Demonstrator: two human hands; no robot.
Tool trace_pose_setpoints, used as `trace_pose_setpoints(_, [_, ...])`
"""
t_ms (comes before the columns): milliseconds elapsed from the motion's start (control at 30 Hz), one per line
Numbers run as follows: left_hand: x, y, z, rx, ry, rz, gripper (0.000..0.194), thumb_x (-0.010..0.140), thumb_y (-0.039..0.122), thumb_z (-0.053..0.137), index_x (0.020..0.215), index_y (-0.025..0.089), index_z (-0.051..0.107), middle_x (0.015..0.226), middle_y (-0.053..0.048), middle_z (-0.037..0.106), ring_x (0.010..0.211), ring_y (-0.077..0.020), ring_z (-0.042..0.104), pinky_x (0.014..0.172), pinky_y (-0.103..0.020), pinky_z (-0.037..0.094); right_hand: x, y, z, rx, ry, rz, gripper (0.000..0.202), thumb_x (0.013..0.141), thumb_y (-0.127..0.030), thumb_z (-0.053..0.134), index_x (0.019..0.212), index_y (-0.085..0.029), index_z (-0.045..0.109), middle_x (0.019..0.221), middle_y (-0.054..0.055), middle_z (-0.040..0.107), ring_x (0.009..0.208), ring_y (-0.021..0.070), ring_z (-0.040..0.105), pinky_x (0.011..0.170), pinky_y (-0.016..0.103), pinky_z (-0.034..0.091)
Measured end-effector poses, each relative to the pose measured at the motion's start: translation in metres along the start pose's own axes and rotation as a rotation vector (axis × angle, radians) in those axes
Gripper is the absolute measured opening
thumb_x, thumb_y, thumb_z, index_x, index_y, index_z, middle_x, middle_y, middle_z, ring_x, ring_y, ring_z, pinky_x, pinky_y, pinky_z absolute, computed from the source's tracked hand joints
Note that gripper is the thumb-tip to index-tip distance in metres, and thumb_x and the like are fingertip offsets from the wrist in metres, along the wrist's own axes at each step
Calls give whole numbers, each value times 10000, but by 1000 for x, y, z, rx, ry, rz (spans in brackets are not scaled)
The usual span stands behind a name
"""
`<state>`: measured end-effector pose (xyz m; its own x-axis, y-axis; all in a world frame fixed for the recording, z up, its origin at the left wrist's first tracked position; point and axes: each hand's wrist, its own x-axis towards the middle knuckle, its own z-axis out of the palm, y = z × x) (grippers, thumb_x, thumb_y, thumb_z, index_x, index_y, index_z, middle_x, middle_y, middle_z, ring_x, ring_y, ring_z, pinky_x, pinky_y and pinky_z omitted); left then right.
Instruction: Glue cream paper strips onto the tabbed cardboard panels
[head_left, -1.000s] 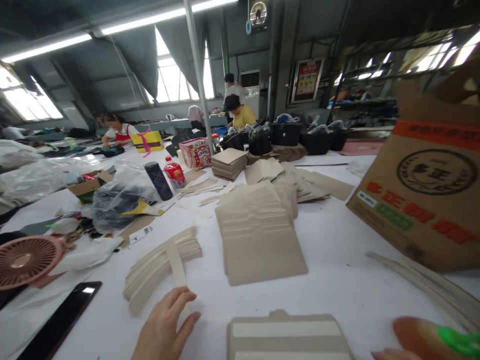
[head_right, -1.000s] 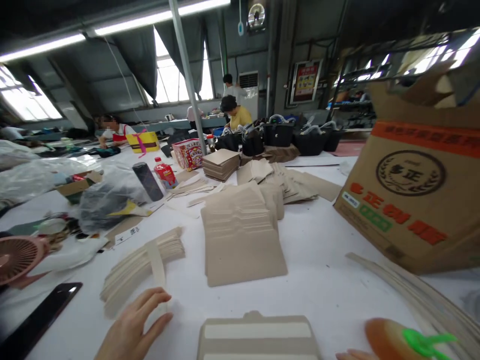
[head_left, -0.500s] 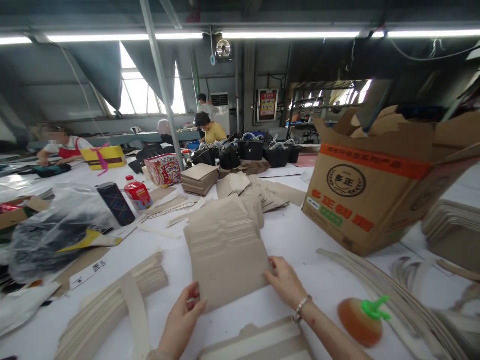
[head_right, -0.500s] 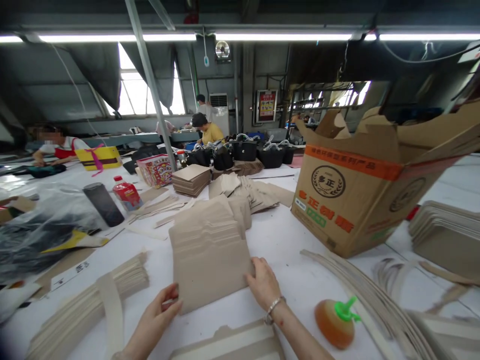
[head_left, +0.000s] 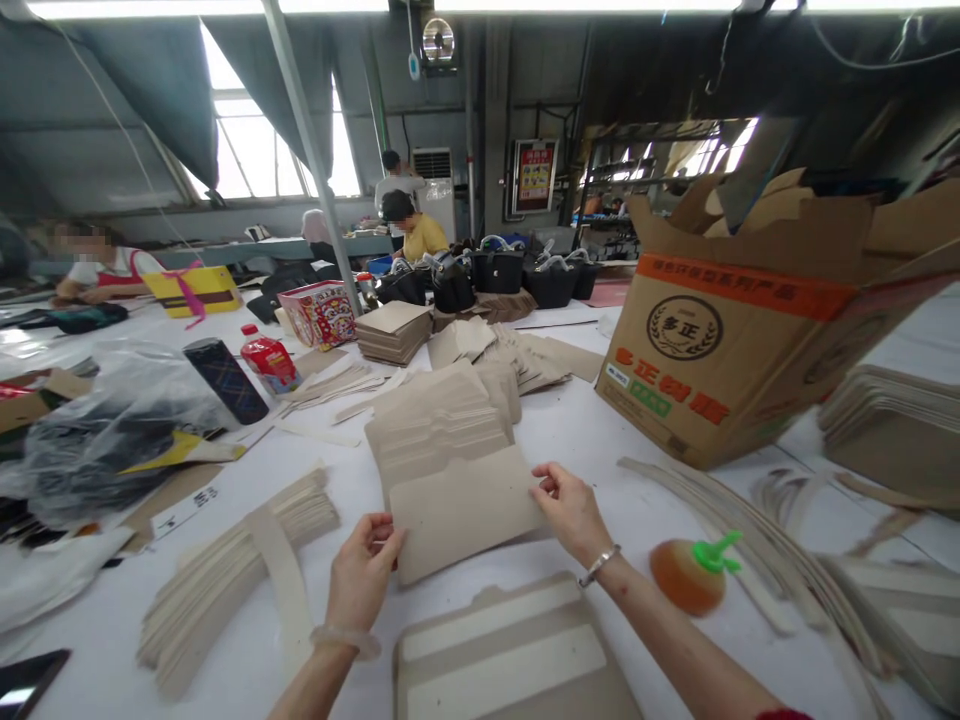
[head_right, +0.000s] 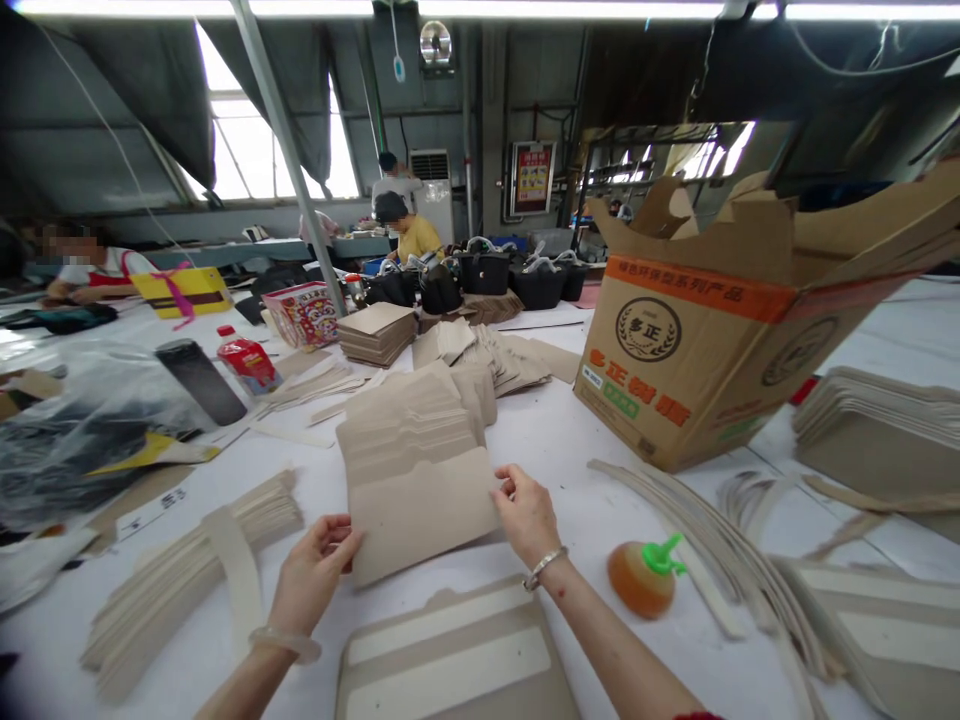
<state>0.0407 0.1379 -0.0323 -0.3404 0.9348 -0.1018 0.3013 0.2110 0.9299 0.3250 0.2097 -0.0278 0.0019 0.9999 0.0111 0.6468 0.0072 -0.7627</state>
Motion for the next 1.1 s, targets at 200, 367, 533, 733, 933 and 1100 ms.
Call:
trace_pose_setpoints(200, [2,-18,4,115,86,61,459,656,520,586,990,207,585,872,-28,672,717,-215,651,694,-336,511,-2,10,17,-76,9,-23,121,868,-269,622,889,-150,616,941,29,623,865,176,594,817,382,477])
trace_pose_setpoints(367, [6,-37,8,159,140,168,572,684,547,547,1084,140,582,1023,-100,640,899,-261,627,838,-371,511,1,15,24,-1,75,20,44,749,-127,637,774,-159,618,752,10,649,711,177,618,676,294,486])
trace_pose_setpoints(533, [10,-53,11,210,80,247,579,715,460,547,1205,151,531,1309,-125,518,1234,-295,469,1022,-393,423,-4,15,25,65,126,-8,192,664,-112,568,809,-195,663,806,37,657,679,199,604,679,290,464])
trace_pose_setpoints(733, [4,-59,20,273,-6,260,772,741,441,523,1332,-24,346,1456,-241,296,1364,-326,249,1145,-432,214,-3,19,33,188,89,53,232,654,-136,561,848,-174,683,806,40,694,702,216,630,674,301,484])
trace_pose_setpoints(933, [-9,-24,23,145,45,222,722,707,466,578,1285,72,402,1437,-199,347,1353,-320,286,1141,-433,217,-1,17,34,327,27,93,135,749,-80,627,873,-133,615,823,13,666,696,152,624,663,285,504])
trace_pose_setpoints(1100, [-5,9,18,-32,19,66,520,691,500,615,1038,122,534,1050,-176,650,1058,-379,577,959,-569,405,-2,9,33,375,2,143,119,891,-248,598,910,-130,600,852,7,621,702,133,606,651,295,518])
